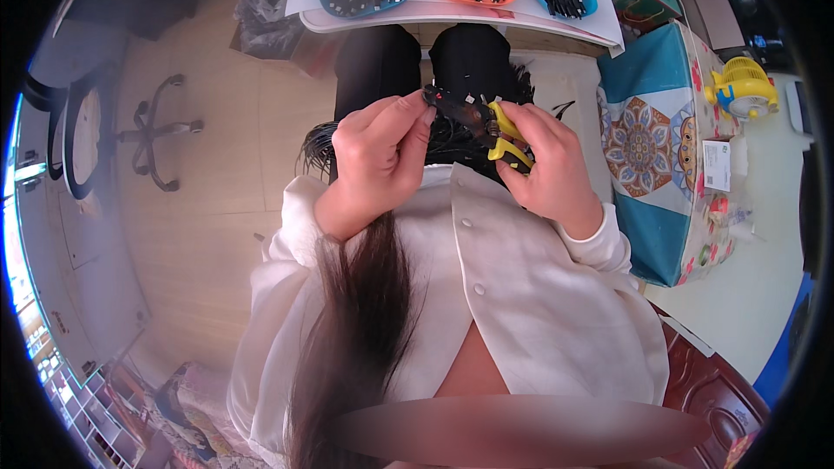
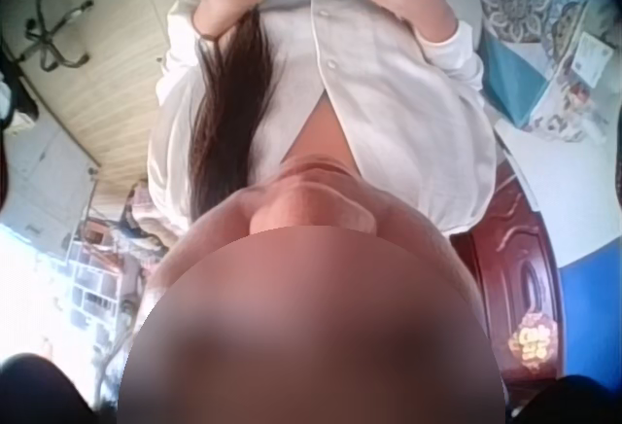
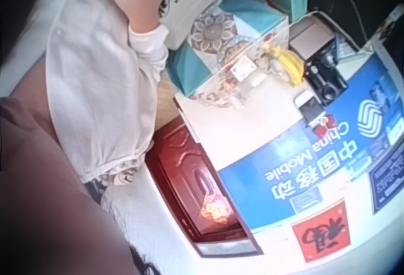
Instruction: The person sits on the floor and repeatedly picks up black wires, strips their ends with yellow-handled pliers, twists the exposed strands, and places the finished wires into trays on a small table. The process is repeated for multiple wires.
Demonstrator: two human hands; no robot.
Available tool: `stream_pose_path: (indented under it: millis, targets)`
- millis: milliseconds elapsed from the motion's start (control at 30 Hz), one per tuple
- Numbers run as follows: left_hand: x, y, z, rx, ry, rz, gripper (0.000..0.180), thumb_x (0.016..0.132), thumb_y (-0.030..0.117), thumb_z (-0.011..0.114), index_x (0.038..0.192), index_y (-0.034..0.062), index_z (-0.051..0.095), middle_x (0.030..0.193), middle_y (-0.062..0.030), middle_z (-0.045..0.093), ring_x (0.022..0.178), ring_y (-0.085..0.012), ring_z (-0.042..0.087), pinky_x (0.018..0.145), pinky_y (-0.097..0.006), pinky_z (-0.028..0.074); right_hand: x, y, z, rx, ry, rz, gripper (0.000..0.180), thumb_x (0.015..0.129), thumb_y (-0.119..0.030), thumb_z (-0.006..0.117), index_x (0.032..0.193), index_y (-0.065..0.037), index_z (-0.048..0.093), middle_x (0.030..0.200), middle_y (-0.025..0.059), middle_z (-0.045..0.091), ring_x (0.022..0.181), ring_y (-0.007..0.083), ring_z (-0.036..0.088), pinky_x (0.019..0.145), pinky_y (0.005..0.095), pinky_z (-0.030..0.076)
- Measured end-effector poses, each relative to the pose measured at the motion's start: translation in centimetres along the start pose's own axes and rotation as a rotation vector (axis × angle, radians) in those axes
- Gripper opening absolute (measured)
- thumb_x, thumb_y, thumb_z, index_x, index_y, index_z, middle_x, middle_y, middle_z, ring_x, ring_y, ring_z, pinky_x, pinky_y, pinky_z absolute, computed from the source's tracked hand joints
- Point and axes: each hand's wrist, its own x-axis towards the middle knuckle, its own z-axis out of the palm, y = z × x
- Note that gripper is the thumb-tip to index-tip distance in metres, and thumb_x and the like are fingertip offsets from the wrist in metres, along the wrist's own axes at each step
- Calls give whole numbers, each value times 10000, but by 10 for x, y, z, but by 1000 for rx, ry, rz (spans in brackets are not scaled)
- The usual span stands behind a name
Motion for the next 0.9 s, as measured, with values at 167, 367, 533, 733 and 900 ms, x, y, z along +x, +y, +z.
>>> stream_pose_path:
  millis: [167, 367, 533, 733, 900]
  targets:
    - [2, -3, -5, -110, -71, -45, 83, 856, -25, 643, 908, -89, 656, 672, -99, 608, 547, -120, 513, 522, -217, 396, 4, -1, -9, 206, -202, 171, 433, 714, -66, 706, 1122, 28, 594, 947, 169, 657, 857, 321, 648, 746, 350, 512]
    - [4, -12, -12, -853, -200, -463, 128, 900, 4, 589, 908, -109, 648, 661, -24, 544, 527, -39, 370, 476, -201, 263, 9, -4, -10, 929, -472, 467, 282, 859, -132, 622, 1081, 41, 626, 839, 42, 631, 703, 111, 558, 651, 235, 441]
    - [4, -16, -9, -1047, -145, -505, 130, 889, -9, 583, 921, -113, 654, 748, -93, 627, 520, -51, 387, 474, -199, 283, 11, -6, -10, 1338, -575, 563, 323, 845, -178, 636, 1078, 46, 629, 822, 41, 612, 669, 90, 520, 630, 212, 407]
    - [5, -24, -6, -1031, -164, -492, 140, 894, -6, 580, 940, -111, 660, 820, -131, 662, 532, -60, 408, 477, -199, 308, 0, 19, 0, 1223, 15, 573, 385, 814, -158, 620, 1090, 105, 566, 848, 93, 597, 692, 146, 573, 661, 255, 461]
    - [6, -26, -5, -1024, -155, -523, 150, 904, 18, 582, 949, -93, 671, 840, -135, 669, 539, -67, 427, 482, -199, 319, 17, 151, -54, 735, 535, 688, 309, 824, -126, 599, 1102, 8, 606, 830, 38, 598, 711, 134, 568, 649, 249, 448]
